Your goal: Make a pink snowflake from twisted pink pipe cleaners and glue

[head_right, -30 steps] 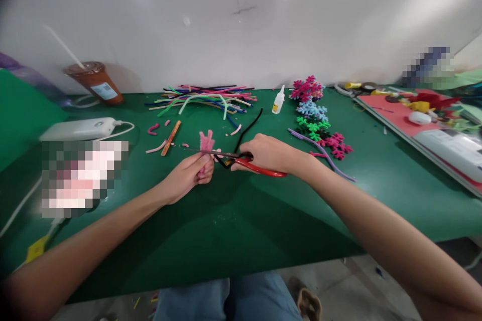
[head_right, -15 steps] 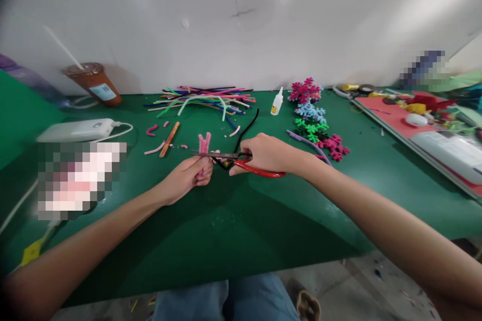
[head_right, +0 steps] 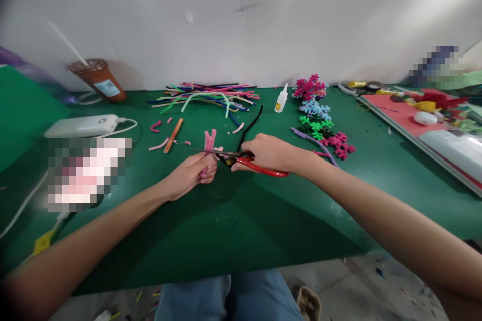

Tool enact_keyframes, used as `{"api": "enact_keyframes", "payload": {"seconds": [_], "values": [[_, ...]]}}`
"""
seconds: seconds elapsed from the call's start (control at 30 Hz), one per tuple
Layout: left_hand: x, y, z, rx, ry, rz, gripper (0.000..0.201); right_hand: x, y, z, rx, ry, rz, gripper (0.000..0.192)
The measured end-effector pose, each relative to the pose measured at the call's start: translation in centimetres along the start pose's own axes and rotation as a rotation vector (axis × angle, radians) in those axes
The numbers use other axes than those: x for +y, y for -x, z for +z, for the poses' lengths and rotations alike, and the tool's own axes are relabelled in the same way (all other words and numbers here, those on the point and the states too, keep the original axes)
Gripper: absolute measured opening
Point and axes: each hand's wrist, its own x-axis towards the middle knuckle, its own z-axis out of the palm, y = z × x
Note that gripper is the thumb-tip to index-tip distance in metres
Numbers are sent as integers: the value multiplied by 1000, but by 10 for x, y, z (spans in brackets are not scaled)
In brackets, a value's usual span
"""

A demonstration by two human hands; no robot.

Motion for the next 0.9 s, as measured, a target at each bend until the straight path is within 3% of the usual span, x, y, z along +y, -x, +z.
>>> {"api": "enact_keyframes", "payload": {"seconds": [0.27, 0.53, 0.9], "values": [[1, 1, 1, -6, -3, -6, 33, 0, 1, -3, -34, 102, -29, 44], [2, 0, 0, -12, -10, -15, 31, 2, -1, -2, -31, -60, 107, 48], [2, 1, 2, -36, -27, -29, 33, 1, -5, -6, -47, -73, -48, 47]]}}
